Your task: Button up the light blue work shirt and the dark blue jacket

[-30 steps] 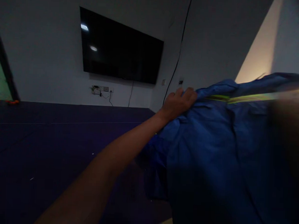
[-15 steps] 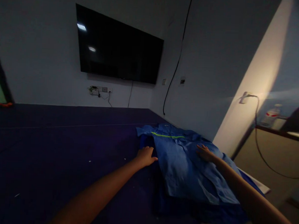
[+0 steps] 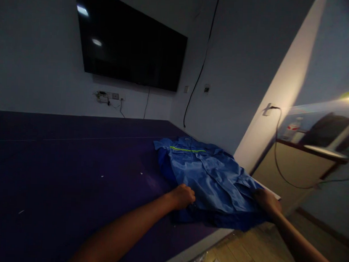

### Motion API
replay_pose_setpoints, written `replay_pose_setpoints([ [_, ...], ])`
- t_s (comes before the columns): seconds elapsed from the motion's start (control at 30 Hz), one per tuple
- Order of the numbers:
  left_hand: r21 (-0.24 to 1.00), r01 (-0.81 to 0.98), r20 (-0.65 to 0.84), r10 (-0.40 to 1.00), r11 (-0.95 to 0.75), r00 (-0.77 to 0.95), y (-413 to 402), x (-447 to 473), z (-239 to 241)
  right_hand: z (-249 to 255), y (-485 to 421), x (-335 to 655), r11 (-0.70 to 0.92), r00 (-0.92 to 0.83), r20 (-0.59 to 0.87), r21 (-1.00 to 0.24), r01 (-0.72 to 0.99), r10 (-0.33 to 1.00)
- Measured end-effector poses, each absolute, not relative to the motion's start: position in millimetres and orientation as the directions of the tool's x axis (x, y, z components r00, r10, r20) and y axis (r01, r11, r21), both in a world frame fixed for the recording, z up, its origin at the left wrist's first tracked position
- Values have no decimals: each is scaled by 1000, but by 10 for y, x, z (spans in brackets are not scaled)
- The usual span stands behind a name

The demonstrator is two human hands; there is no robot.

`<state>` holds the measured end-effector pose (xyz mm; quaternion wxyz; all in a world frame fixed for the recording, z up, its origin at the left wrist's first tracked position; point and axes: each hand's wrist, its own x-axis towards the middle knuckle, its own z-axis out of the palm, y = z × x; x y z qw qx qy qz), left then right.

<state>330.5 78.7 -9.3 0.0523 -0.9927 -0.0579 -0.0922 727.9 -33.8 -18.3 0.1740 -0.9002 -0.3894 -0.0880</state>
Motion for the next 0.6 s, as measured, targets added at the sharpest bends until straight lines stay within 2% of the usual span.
replay_pose_setpoints([
  [0.1, 40, 115, 290, 122, -993, 949, 696, 3282, 2, -139, -400, 7402, -698, 743, 327, -264, 665, 584],
  [0.2, 164, 90, 337, 141, -982, 931, 571, 3236, 106, -96, -444, 7515, -771, 822, 240, -286, 568, 517],
  [0.3, 212, 100, 279, 158, -972, 947, 488, 3188, 138, -103, -453, 7468, -672, 748, 283, -327, 664, 601],
  [0.4, 236, 232, 192, 279, -944, 941, 477, 3104, 72, -136, -418, 7289, -508, 549, 374, -211, 835, 748],
  [0.5, 239, 332, 163, 375, -912, 913, 480, 2993, -54, -130, -357, 7116, -536, 528, 299, -62, 842, 795],
  [0.6, 224, 353, 106, 382, -908, 918, 448, 2922, -167, -31, -324, 7057, -629, 629, 293, -109, 770, 720],
])
